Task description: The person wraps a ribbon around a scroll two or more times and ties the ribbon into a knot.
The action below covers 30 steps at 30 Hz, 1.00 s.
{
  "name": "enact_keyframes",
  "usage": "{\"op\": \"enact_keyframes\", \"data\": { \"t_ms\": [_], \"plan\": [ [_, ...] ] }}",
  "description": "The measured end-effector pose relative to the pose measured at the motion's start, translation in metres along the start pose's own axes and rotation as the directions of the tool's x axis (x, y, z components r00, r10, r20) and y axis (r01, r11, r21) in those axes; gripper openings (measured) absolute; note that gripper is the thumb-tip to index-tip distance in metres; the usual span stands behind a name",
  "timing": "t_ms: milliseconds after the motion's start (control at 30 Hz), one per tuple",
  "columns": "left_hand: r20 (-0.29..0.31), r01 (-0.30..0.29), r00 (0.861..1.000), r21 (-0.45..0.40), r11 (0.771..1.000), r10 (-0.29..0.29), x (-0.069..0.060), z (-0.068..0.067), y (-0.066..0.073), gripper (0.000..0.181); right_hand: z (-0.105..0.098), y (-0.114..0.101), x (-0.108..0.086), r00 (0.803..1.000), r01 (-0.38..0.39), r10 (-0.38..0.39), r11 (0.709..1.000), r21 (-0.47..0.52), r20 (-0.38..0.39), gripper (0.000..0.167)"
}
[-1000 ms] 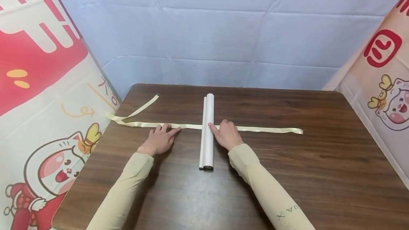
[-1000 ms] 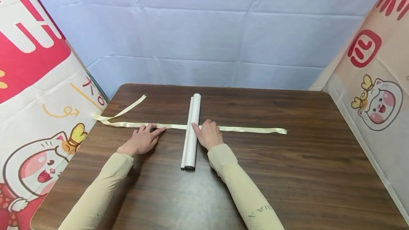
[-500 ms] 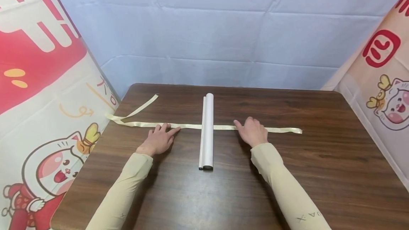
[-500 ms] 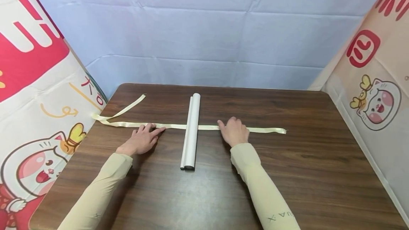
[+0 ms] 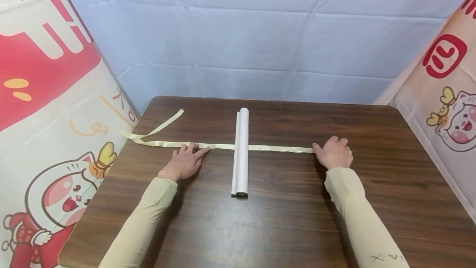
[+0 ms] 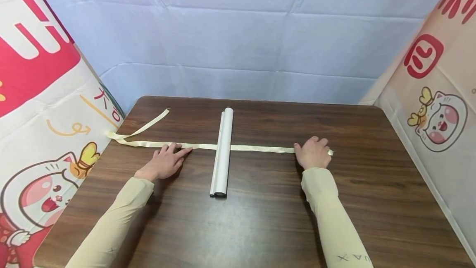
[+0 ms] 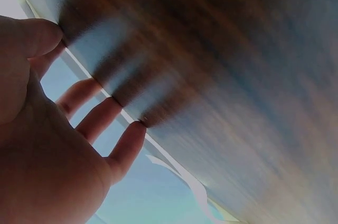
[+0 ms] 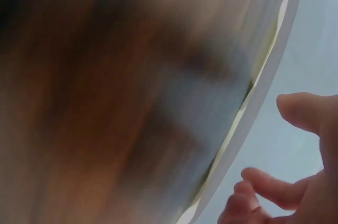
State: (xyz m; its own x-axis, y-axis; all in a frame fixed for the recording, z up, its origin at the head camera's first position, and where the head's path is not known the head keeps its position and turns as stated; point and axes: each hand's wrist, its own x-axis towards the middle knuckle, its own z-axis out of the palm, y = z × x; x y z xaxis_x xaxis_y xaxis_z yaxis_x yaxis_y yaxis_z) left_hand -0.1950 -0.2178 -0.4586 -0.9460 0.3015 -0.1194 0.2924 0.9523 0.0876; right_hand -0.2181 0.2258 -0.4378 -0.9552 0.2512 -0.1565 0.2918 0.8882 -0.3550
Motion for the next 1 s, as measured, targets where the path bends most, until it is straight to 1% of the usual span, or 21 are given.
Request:
{"op": "enact_keyframes", "data": {
  "t_ms": [167,300,367,433,467,533,600,667,700,767,867,933,1000],
  "plan": [
    [-0.008,-0.015,1.000,-0.028,0.999,0.015,0.002,-0.003,-0.001,0.048,-0.006,0.017,0.002,0.998,-0.055,0.054,0.998,0.020,0.029,0.082],
    [-0.024,-0.042,0.999,-0.105,0.994,0.040,0.003,-0.007,-0.007,0.049,-0.007,0.022,0.002,0.994,-0.074,0.073,0.997,0.014,0.081,0.082],
    [-0.056,-0.060,0.997,-0.131,0.990,0.053,0.004,-0.009,-0.012,0.050,-0.008,0.023,0.001,0.992,-0.074,0.072,0.997,0.014,0.103,0.081],
    [-0.093,-0.057,0.995,-0.145,0.988,0.043,0.003,-0.012,-0.018,0.049,-0.009,0.023,0.000,0.990,-0.071,0.068,0.997,0.015,0.120,0.079],
    [-0.115,-0.044,0.993,-0.139,0.989,0.028,0.003,-0.014,-0.022,0.048,-0.009,0.023,0.000,0.990,-0.069,0.066,0.997,0.019,0.124,0.078],
    [-0.151,0.012,0.988,-0.115,0.993,-0.029,0.003,-0.019,-0.030,0.047,-0.011,0.023,0.000,0.990,-0.068,0.064,0.997,0.025,0.128,0.075],
    [-0.164,0.100,0.980,-0.105,0.989,-0.117,0.001,-0.026,-0.039,0.047,-0.011,0.024,0.000,0.990,-0.066,0.062,0.997,0.030,0.129,0.072],
    [-0.164,0.184,0.966,-0.102,0.978,-0.199,0.000,-0.031,-0.050,0.044,-0.012,0.024,0.001,0.990,-0.065,0.061,0.997,0.032,0.129,0.071],
    [-0.157,0.219,0.960,-0.105,0.970,-0.234,-0.001,-0.033,-0.056,0.043,-0.012,0.025,0.001,0.990,-0.064,0.060,0.997,0.032,0.130,0.071],
    [-0.126,0.267,0.951,-0.120,0.956,-0.282,-0.003,-0.035,-0.069,0.040,-0.012,0.027,0.002,0.990,-0.061,0.056,0.998,0.032,0.132,0.070],
    [-0.054,0.312,0.945,-0.137,0.940,-0.322,-0.008,-0.036,-0.084,0.041,-0.013,0.029,0.003,0.989,-0.051,0.047,0.998,0.028,0.143,0.070],
    [-0.011,0.339,0.939,-0.138,0.930,-0.344,-0.010,-0.034,-0.092,0.044,-0.014,0.030,0.003,0.987,-0.043,0.039,0.999,0.026,0.157,0.069],
    [0.005,0.359,0.932,-0.136,0.923,-0.362,-0.013,-0.034,-0.098,0.043,-0.015,0.031,0.003,0.985,-0.032,0.028,0.999,0.022,0.168,0.068]
  ]
}}
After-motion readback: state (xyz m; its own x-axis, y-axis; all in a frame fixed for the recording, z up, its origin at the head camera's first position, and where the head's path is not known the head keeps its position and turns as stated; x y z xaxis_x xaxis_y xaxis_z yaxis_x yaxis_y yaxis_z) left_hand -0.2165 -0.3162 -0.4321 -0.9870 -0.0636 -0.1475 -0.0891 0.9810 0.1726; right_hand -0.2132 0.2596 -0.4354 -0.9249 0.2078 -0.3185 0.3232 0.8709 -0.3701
